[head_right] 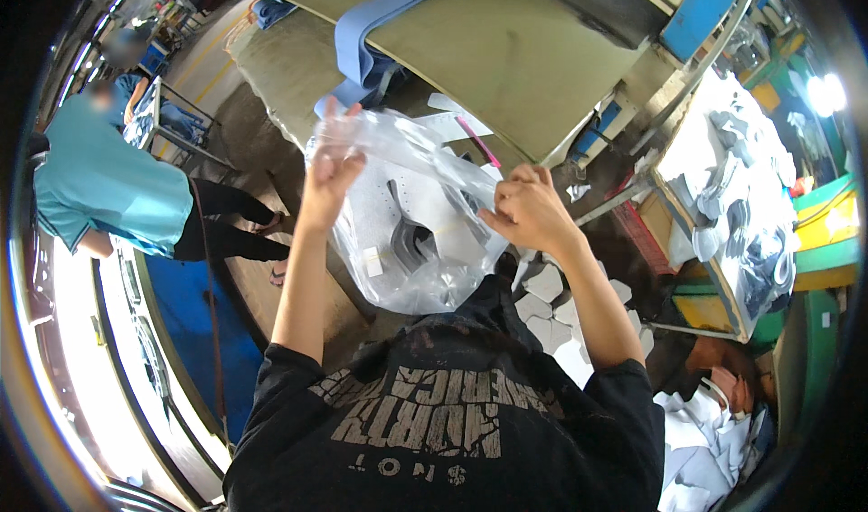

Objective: The person places white shoe parts into clear plastic bags at a workbench. They handle the parts and bags by hand, opening bags and inserting the parts one at a time.

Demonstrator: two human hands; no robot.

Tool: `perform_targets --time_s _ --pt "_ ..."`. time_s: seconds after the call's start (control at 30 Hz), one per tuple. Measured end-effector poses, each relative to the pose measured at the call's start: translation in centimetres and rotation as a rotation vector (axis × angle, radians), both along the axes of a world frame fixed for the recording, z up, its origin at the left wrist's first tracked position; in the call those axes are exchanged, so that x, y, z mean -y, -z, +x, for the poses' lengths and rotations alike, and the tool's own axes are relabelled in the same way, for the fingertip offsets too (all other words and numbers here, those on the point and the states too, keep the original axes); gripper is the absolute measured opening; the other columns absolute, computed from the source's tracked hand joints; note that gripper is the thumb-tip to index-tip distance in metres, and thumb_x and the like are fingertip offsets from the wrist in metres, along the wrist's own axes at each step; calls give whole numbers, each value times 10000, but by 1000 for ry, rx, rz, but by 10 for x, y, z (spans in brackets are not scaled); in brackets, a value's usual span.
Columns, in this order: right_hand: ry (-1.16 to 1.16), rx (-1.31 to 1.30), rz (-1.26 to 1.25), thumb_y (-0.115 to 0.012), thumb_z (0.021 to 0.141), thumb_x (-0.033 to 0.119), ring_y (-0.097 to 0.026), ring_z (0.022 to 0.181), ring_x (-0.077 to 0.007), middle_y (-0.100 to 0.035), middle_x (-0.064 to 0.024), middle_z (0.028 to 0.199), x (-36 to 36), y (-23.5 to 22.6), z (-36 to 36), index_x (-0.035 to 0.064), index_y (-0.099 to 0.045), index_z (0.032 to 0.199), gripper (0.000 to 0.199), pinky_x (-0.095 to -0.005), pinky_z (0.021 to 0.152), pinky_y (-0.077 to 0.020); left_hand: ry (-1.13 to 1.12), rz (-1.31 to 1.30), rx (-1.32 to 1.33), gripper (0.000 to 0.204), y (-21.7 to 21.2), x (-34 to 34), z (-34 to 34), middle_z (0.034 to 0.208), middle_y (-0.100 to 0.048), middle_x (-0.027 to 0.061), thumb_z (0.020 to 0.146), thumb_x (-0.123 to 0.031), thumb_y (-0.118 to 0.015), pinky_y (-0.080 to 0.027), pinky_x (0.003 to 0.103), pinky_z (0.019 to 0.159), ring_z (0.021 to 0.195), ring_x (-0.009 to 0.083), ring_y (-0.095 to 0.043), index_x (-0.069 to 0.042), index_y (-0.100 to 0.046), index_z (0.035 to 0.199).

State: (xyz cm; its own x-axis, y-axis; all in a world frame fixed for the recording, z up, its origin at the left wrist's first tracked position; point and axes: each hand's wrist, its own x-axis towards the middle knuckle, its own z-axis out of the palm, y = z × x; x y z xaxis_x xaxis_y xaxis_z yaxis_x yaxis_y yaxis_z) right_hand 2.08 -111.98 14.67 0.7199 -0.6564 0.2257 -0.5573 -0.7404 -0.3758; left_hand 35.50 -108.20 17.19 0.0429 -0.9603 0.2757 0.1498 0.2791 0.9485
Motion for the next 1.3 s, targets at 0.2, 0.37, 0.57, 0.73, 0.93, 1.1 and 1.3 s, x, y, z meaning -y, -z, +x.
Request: perform_targets --time_s 0.2,0.37,0.57,0.73,0.93,1.1,1.3 --pt "-21 193 -1 -712 805 201 -605 1028 -274 -703 -12 842 -15 -10 34 73 -695 686 176 -459 985 -406 116 254 -246 814 -41 8 5 1656 -363 159 1032 -15 -505 -476 537 1123 1413 324 -507 -170 -47 1688" --pt "199 -403 262 -606 834 100 -592 1195 -336 -747 -87 1023 -55 17 38 101 -630 1202 368 -523 1030 -366 238 278 362 948 -5 -3 -23 1689 -254 226 942 -7 -590 -483 532 1103 1404 410 -511 -240 -53 1687" --pt "303 -550 242 -659 785 99 -627 1129 -323 -744 -74 963 -65 62 -1 136 -672 1339 556 -513 933 -383 118 -190 1656 1036 64 -34 -70 1724 -229 158 775 -111 -748 -345 591 1183 1522 428 -337 -259 -251 1673" --pt "9 -335 406 -687 712 133 -668 996 -297 -740 -49 911 -72 44 -9 135 -784 945 253 -504 838 -395 96 -155 1723 1133 77 -4 -54 1708 -283 114 715 -237 -872 -321 564 1210 1524 447 -310 -247 -262 1669" --pt "-510 6 853 -643 789 63 -618 984 -342 -694 -95 988 -62 -51 -38 70 -733 943 179 -447 884 -457 207 -15 1738 1156 70 12 -60 1710 -261 142 720 -250 -892 -318 566 1215 1548 442 -260 -221 -237 1673" --pt "-192 583 297 -628 871 33 -618 967 -340 -668 -114 1026 -69 -128 -75 52 -663 1170 301 -438 885 -466 402 -55 1714 1168 71 24 -25 1730 -216 156 744 -264 -849 -241 551 1256 1575 422 -219 -175 -169 1689" --pt "-519 985 -28 -569 974 62 -625 926 -337 -619 -136 1068 -76 -218 -84 -2 -602 1079 127 -461 825 -476 76 436 347 1035 68 65 18 1697 -288 168 879 -415 -729 -318 550 1221 1512 402 -351 -125 -147 1684"
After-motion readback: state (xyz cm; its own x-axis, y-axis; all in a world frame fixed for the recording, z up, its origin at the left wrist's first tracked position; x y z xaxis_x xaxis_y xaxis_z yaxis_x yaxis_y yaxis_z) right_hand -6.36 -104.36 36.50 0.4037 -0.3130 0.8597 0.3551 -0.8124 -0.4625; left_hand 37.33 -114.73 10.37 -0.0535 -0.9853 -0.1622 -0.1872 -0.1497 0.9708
